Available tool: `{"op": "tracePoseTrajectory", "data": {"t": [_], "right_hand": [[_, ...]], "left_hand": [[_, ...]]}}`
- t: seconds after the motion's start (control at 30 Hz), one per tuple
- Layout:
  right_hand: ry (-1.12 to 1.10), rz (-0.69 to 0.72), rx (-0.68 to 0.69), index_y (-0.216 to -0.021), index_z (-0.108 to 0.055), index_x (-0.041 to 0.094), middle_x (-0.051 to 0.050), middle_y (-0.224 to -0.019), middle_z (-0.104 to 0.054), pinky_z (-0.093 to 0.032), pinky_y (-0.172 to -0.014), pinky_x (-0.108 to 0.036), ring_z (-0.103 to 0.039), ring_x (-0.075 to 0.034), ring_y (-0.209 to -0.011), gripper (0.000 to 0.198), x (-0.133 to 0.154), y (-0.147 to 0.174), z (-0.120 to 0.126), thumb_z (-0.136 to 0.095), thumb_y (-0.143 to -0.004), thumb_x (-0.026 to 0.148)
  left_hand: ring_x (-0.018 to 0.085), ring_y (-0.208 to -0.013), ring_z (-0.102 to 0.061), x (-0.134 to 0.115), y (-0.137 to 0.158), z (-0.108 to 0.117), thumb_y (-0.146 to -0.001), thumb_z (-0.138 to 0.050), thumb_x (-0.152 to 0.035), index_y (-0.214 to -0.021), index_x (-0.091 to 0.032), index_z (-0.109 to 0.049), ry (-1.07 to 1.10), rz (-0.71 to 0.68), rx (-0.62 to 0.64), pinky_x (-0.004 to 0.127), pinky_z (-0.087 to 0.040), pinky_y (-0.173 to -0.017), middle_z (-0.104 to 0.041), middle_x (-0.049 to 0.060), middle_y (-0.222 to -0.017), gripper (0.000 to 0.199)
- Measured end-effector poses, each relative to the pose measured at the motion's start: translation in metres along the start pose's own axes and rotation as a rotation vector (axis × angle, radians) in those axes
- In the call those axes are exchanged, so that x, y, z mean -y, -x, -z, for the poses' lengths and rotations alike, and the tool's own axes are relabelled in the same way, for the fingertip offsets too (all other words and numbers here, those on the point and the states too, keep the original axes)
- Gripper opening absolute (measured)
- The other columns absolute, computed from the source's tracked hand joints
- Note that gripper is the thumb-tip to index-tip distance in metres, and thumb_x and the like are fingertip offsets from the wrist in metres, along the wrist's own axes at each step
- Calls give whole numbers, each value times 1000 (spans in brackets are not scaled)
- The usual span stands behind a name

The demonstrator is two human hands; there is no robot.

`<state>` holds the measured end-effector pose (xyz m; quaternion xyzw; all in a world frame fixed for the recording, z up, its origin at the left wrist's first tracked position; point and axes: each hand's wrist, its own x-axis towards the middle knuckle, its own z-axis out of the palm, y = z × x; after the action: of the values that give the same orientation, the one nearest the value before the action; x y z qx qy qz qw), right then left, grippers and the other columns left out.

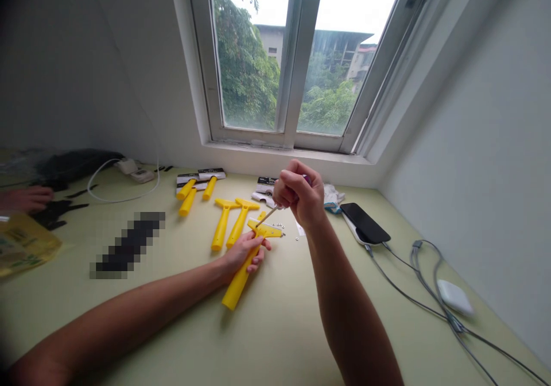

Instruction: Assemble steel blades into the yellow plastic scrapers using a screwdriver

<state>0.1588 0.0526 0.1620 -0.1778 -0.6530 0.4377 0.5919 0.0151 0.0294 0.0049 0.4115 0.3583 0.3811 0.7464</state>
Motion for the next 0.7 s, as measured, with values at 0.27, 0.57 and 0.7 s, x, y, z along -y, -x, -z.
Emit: {"op": "tracePoseTrajectory", "data": {"t": [0.27, 0.57, 0.7], "right_hand": [[873, -139, -136, -80, -53, 21, 3, -58, -54, -38, -46, -25, -47, -12, -49, 32, 33, 9, 40, -63, -78, 51], [839, 21, -24, -112, -55, 21, -7, -97, -68, -51, -69, -33, -66, -20, -80, 26, 39, 14, 32, -48, -90, 33], [1263, -45, -107, -99, -59, 21, -4, -70, -66, -45, -60, -32, -62, -21, -62, 28, 40, 17, 29, -49, -89, 46]], "left_hand": [[7, -42, -35, 1, 4, -4, -81, -55, -38, -83, -17, -48, -16, -59, -49, 16, -27, -33, -44, -5, -52, 23], [6, -37, -32, 1, 5, -5, -81, -54, -40, -82, -18, -46, -33, -46, -68, 17, -28, -33, -44, -6, -50, 23], [6, -37, -32, -1, 4, -4, -81, -51, -37, -81, -18, -45, -22, -41, -93, 17, -26, -33, -44, -5, -50, 20]]}}
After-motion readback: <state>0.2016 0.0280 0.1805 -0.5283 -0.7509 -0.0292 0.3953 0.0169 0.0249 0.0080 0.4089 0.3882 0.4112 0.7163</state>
